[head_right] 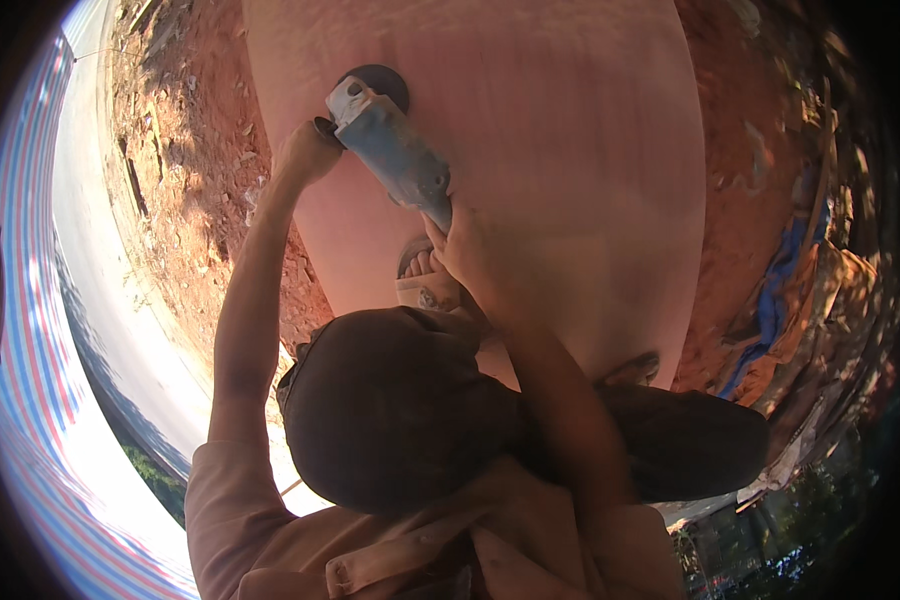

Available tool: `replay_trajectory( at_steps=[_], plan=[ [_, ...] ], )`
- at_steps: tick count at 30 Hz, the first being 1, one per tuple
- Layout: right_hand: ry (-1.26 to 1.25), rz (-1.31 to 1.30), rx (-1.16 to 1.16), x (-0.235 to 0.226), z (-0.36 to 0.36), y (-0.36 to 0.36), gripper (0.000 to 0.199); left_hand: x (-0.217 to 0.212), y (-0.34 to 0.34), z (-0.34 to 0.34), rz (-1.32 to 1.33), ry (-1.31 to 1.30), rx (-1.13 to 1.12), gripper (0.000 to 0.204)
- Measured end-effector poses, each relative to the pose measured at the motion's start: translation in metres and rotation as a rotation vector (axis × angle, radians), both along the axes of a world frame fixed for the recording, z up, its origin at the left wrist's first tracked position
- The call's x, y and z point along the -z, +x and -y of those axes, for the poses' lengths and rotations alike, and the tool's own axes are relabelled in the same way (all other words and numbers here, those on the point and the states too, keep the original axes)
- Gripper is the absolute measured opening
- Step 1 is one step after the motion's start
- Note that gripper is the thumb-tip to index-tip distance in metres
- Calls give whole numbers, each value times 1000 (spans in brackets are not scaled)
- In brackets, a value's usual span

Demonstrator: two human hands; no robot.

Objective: The person uses an electric sander to smooth a large pinkish surface. They move the tool in consistent strokes across the area, maintaining contact with the surface while working.

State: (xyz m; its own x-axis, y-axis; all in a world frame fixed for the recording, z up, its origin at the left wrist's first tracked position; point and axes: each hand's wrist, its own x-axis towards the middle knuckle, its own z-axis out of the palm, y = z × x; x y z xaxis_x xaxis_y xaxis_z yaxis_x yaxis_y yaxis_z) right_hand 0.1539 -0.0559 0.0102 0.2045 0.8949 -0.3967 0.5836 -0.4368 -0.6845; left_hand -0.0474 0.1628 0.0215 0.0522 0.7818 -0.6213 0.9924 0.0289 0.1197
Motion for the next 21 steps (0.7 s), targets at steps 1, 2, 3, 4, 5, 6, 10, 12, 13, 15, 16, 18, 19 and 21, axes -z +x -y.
replay_trajectory(
  at_steps=[1,2,3,4,5,6,10,12,13,15,16,18,19,21],
  plan=[
    [-1,20,-39,-1,-8,-13,39,0,-18,-3,-35,-3,-61,42],
    [-6,35,-84,-1,-13,-22,39,-1,-30,-4,-39,-1,-50,42],
    [-12,49,-130,0,-16,-29,40,-3,-40,-6,-51,-3,-47,43],
    [-24,42,-110,1,-16,-31,39,-4,-40,-7,-61,-19,-43,43],
    [-39,33,-87,0,-13,-27,39,-4,-33,-8,-36,-5,-23,43],
    [-29,11,-68,-1,-9,-22,39,-4,-22,-8,-7,-7,-1,42],
    [119,206,60,-11,11,30,38,3,67,-12,52,-12,164,42],
    [68,250,99,-15,18,54,38,0,111,-14,92,11,237,41],
    [68,237,162,-14,19,62,39,-3,131,-18,112,28,284,40],
    [53,223,261,-11,25,76,39,-7,165,-24,123,10,347,35],
    [42,222,306,-10,30,81,38,-8,180,-25,126,0,379,32],
    [63,227,407,-5,44,94,41,-5,216,-20,160,-25,533,26],
    [101,232,465,-3,52,101,43,-1,236,-13,204,-29,574,23],
    [161,236,577,3,67,118,47,5,277,1,275,-29,665,22]
  ],
)
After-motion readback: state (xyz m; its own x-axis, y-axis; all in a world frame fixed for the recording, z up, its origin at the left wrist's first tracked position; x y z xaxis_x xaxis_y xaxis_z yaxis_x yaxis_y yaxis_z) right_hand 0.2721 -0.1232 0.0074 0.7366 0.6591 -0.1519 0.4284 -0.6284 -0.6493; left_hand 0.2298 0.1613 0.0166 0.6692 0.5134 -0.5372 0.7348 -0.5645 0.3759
